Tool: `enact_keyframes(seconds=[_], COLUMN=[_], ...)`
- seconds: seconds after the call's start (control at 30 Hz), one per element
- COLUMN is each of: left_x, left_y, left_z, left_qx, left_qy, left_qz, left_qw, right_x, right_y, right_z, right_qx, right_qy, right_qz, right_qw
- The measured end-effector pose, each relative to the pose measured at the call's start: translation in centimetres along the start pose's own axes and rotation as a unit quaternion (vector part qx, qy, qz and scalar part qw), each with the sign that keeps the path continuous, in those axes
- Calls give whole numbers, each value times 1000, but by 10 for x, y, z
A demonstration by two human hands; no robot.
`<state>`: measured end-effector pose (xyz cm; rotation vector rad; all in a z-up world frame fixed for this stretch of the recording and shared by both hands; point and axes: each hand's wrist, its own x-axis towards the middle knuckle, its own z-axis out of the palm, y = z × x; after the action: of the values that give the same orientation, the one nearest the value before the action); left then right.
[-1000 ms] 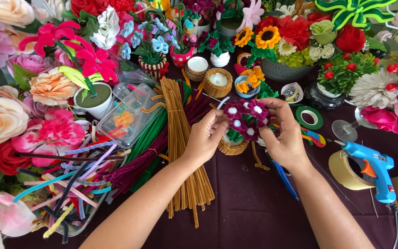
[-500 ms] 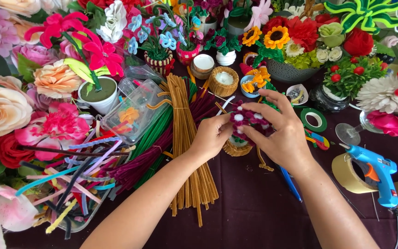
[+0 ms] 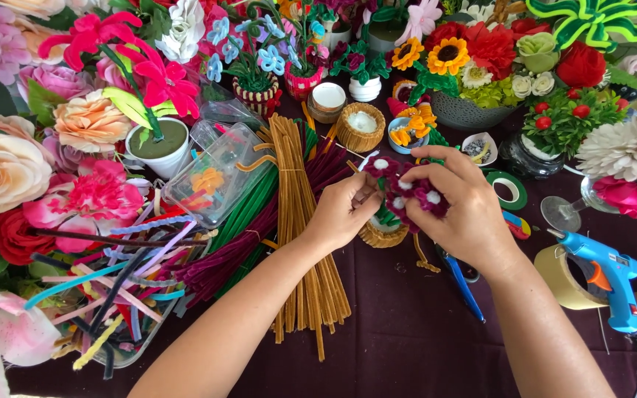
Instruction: Assembling a small decorative arrangement of artificial flowers using pipe cleaners and a base.
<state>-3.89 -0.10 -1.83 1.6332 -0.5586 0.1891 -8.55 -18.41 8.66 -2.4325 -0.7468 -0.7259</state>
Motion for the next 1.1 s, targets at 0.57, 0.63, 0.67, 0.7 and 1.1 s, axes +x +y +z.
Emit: enact_keyframes(seconds=[0.57, 0.63, 0.67, 0.7, 1.1], left_x=[-5, -5, -5, -6, -8], left_y=[8, 11, 10, 9, -3], left_z=[3, 3, 3, 4, 6], left_qx=[0, 4, -12, -28, -38], left_qy=[12, 14, 20, 27, 22], left_qz=[28, 34, 35, 35, 46], left_qw=[1000, 999, 999, 999, 998], right_x=[-1, -4, -6, -8, -2], right_y=[2, 7, 9, 11, -5], right_z=[-3, 4, 7, 11, 0], right_qx=[78, 73, 50, 28, 63], right_qy=[38, 44, 49, 54, 21], right_qz=[3, 12, 28, 45, 38], right_qw=[996, 996, 997, 997, 997])
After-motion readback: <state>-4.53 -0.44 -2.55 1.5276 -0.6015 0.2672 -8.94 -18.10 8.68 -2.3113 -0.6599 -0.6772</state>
